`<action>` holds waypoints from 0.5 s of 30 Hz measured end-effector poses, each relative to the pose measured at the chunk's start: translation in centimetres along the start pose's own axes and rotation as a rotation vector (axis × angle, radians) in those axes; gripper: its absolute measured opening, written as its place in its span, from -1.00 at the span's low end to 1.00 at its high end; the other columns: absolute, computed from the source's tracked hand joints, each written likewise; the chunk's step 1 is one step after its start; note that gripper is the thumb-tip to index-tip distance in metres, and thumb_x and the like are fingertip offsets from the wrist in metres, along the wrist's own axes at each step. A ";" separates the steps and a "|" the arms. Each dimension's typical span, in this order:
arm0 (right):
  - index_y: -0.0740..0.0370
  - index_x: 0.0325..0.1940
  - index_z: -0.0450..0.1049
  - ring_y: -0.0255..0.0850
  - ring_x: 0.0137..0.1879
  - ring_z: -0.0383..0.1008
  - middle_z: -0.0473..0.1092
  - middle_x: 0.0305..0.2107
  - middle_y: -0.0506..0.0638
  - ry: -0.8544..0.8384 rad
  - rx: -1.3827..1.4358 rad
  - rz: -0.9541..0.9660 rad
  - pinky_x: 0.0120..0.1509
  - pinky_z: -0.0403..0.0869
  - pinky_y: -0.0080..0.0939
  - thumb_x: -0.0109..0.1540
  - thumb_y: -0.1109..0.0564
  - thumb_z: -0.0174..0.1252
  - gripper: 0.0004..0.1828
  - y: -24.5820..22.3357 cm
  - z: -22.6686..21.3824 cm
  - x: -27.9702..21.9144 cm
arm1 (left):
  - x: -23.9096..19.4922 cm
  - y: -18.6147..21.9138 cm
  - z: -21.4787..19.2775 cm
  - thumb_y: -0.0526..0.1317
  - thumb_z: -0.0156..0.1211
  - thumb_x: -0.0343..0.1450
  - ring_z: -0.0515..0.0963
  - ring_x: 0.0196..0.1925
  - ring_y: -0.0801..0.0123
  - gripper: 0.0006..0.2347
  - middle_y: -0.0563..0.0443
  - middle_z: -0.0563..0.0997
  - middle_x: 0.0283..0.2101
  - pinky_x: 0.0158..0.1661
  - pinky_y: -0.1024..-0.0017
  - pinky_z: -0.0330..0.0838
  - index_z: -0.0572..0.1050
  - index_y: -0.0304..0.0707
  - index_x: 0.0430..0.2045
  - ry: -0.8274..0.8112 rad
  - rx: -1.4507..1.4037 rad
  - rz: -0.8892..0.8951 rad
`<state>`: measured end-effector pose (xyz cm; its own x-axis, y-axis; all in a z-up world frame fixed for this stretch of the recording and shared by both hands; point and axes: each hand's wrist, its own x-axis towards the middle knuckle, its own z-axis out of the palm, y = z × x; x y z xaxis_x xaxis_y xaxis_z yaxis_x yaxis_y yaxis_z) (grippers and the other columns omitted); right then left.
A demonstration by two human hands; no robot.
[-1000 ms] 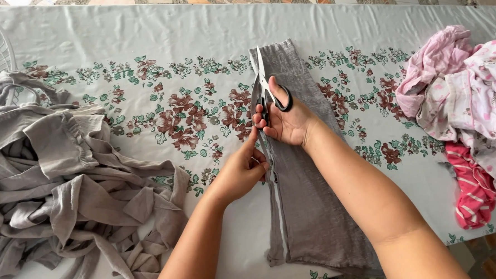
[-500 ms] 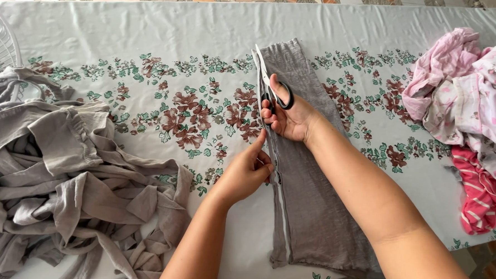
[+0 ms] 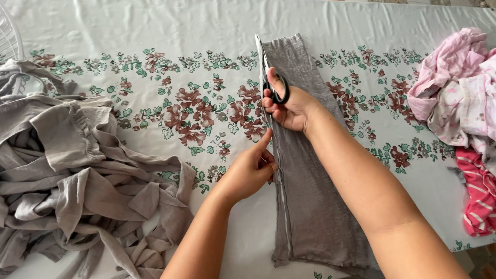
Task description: Cutting pieces of cloth into thin strips using scissors for rug preparation.
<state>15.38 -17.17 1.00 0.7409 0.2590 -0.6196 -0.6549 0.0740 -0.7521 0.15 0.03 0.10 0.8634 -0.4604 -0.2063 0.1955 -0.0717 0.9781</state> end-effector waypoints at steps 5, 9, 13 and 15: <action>0.10 -0.22 0.28 -0.38 -0.44 0.37 0.32 -0.49 -0.09 -0.091 -0.009 0.047 -0.51 0.51 -0.51 0.01 -0.74 -0.04 -0.13 -2.1 1.6 -1.3 | 0.0 -0.2 0.0 -0.41 0.08 0.41 0.69 -0.33 0.23 -0.33 -0.16 0.57 -0.24 -0.24 0.31 0.61 -0.02 -0.32 0.48 0.001 0.009 0.011; 0.08 -0.29 0.27 -0.49 -0.56 0.23 0.21 -0.60 -0.20 -0.043 -0.007 -0.022 -0.59 0.32 -0.66 0.03 -0.69 0.05 -0.20 -2.4 1.9 -1.2 | -0.3 0.7 0.0 -0.42 0.07 0.41 0.67 -0.32 0.22 -0.35 -0.16 0.55 -0.23 -0.25 0.30 0.59 0.03 -0.38 0.47 -0.004 0.015 0.002; 0.04 -0.29 0.27 -0.57 -0.60 0.13 0.16 -0.63 -0.28 0.004 -0.057 -0.051 -0.62 0.27 -0.70 0.06 -0.66 0.10 -0.25 -1.7 1.2 -0.2 | -0.1 -0.3 0.2 -0.35 0.12 0.39 0.68 -0.40 0.26 -0.54 -0.10 0.60 -0.30 -0.35 0.35 0.58 0.36 -0.33 0.25 0.023 0.043 -0.003; 0.09 -0.25 0.32 -0.46 -0.50 0.36 0.34 -0.54 -0.14 -0.017 0.039 -0.081 -0.56 0.44 -0.59 0.09 -0.62 0.07 -0.26 -2.3 0.8 -0.3 | -0.5 1.0 0.2 -0.36 0.14 0.39 0.67 -0.41 0.29 -0.63 -0.07 0.59 -0.32 -0.36 0.38 0.57 0.43 -0.29 0.13 0.033 0.040 0.001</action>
<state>16.57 -16.68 3.06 0.7893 0.2665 -0.5532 -0.5985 0.1328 -0.7900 -0.13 0.01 1.19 0.8786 -0.4310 -0.2056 0.1766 -0.1069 0.9785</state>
